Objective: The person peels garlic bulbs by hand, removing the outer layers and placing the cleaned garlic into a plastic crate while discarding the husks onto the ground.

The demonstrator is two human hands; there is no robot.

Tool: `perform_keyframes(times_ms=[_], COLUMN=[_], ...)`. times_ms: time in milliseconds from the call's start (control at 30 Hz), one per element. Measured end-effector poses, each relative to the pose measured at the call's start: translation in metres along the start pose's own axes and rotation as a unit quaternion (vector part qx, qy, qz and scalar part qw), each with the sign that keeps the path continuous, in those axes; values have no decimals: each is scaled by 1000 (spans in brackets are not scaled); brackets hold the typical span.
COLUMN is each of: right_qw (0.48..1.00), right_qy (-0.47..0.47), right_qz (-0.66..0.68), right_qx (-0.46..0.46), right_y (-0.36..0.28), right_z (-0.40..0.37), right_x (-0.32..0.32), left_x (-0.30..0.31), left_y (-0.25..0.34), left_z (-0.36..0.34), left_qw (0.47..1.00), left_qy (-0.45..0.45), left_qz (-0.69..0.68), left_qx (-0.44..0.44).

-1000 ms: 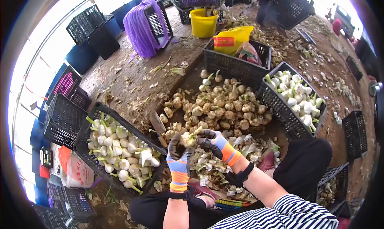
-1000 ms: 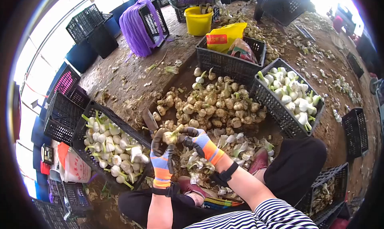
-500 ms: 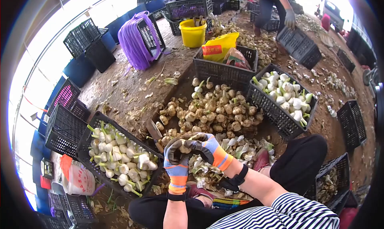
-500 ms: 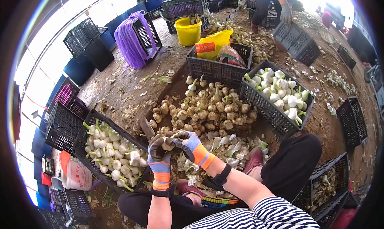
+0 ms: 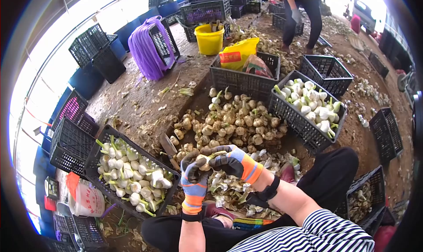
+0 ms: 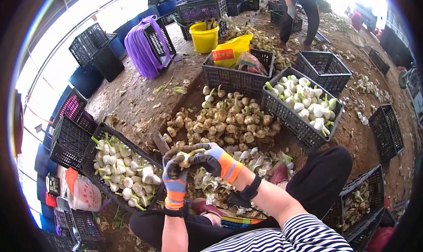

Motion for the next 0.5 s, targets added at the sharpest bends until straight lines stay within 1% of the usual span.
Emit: perform_keyframes(times_ms=[33, 67, 100, 133, 167, 200, 233, 267, 300, 333, 367, 400, 433, 467, 500], right_qw=[1000, 1000, 995, 982, 952, 952, 956, 960, 981, 980, 997, 997, 994, 994, 995], right_qy=[5, 6, -4, -14, -21, -21, -29, -36, -34, -33, -5, 22, 41, 41, 61], right_qz=[-17, -17, -102, -187, -287, -287, -267, -246, -182, -182, -63, 58, 79, 79, 54], right_qx=[-24, -25, 2, 28, 104, 105, 116, 128, 65, 66, 51, 35, 59, 58, 64], right_y=[-2, -5, -8, -9, -11, -11, -12, -13, -11, -10, -6, -2, -2, 2, 7], right_z=[-2, -1, 0, 1, 3, 1, -1, -4, -6, -7, -10, -12, -11, -9, -8], right_x=[2, 3, 5, 7, 6, 7, 9, 9, 10, 8, 3, -4, -9, -9, -7], left_x=[3, 5, 5, 4, 3, 0, -1, -4, -5, -8, -14, -14, -14, -14, -13], left_y=[0, -5, -10, -15, -14, -12, -16, -16, -16, -16, -1, 3, 6, 9, 2], left_z=[2, 4, 3, 1, -1, -4, -8, -9, -9, -7, -1, -1, 0, 0, -1], left_qw=[1000, 978, 914, 914, 960, 984, 951, 951, 960, 967, 983, 983, 994, 995, 994], left_qy=[-1, 7, 16, 16, -24, -62, -52, -53, -35, -18, -11, -12, -13, -13, 3], left_qz=[0, -174, -340, -340, -257, -169, -298, -298, -273, -249, -186, -186, -89, 9, 10], left_qx=[2, 114, 221, 221, 109, -6, 66, 66, 55, 43, -7, -5, -54, -102, -108])
Point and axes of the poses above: each hand's wrist, its own z-axis towards the middle knuckle, its own x-axis out of the back of the hand, y = z × x, the point moved 2 cm from there along z, towards the middle knuckle, and after that the axes turned 4 degrees about -z, right-handed, at the moved point
